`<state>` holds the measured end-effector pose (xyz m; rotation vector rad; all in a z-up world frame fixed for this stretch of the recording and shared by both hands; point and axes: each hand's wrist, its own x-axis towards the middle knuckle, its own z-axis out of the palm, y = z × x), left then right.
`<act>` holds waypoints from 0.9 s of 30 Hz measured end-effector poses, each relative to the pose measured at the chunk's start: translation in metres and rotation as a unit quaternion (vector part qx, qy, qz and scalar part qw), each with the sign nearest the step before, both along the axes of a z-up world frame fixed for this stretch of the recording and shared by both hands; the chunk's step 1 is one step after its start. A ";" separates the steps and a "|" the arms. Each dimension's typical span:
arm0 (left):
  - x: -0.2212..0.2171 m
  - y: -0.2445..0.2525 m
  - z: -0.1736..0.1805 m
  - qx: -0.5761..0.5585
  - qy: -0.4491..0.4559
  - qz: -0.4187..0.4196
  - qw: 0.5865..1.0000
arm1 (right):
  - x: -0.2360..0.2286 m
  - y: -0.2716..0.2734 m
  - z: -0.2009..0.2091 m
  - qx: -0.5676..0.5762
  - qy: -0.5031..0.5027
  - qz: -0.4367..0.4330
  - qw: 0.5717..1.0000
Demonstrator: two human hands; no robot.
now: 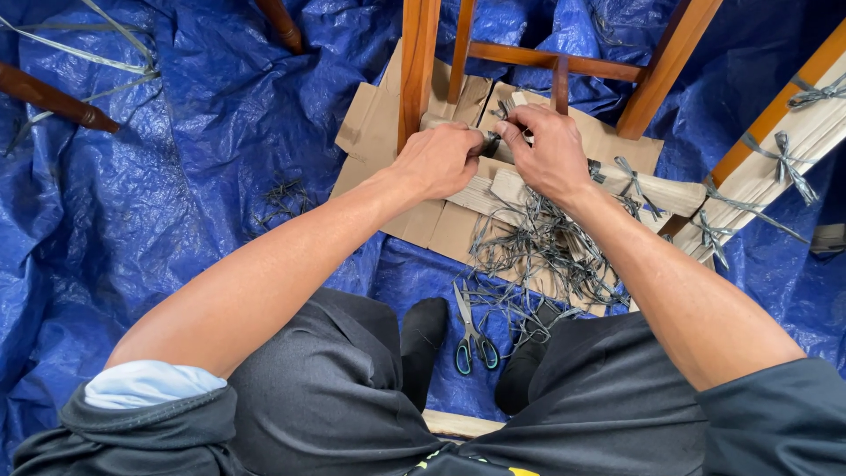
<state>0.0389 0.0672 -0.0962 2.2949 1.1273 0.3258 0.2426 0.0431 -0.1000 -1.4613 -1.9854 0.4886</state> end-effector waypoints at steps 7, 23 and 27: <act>0.002 0.007 -0.005 0.060 0.057 -0.062 0.995 | -0.007 0.001 -0.004 0.037 -0.010 -0.032 0.999; 0.009 0.000 0.018 0.293 0.083 -0.105 0.947 | 0.010 0.018 -0.010 -0.060 0.084 0.061 0.993; 0.007 0.000 0.027 0.301 0.024 -0.077 0.950 | 0.005 0.019 -0.003 -0.115 0.124 0.048 0.984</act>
